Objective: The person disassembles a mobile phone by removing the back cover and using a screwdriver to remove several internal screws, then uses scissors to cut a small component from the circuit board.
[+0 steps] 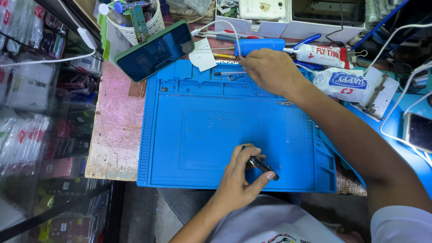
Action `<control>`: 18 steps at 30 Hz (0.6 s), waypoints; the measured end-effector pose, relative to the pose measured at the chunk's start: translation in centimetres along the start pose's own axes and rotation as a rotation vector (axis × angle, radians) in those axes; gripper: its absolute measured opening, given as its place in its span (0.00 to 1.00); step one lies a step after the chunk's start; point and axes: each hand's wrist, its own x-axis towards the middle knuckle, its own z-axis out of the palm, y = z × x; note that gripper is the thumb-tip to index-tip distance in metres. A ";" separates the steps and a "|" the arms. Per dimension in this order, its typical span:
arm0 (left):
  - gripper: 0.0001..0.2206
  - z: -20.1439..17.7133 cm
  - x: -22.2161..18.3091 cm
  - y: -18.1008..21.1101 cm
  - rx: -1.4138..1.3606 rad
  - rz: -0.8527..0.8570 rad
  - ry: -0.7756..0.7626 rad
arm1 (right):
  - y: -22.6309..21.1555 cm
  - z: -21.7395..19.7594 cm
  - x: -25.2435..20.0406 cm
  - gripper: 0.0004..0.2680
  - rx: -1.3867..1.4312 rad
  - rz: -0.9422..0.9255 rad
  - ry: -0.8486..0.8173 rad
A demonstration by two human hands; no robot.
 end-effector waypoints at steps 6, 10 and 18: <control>0.23 0.0 -0.1 0.2 0.004 0.011 -0.002 | 0.1 1.0 0.2 0.09 -0.067 0.060 -0.044; 0.24 -0.1 -0.1 0.6 0.028 -0.019 0.008 | -0.1 1.1 0.8 0.08 -0.100 0.082 -0.084; 0.24 -0.3 -0.1 1.0 0.055 -0.005 0.012 | -0.8 0.3 0.6 0.09 -0.071 0.102 -0.112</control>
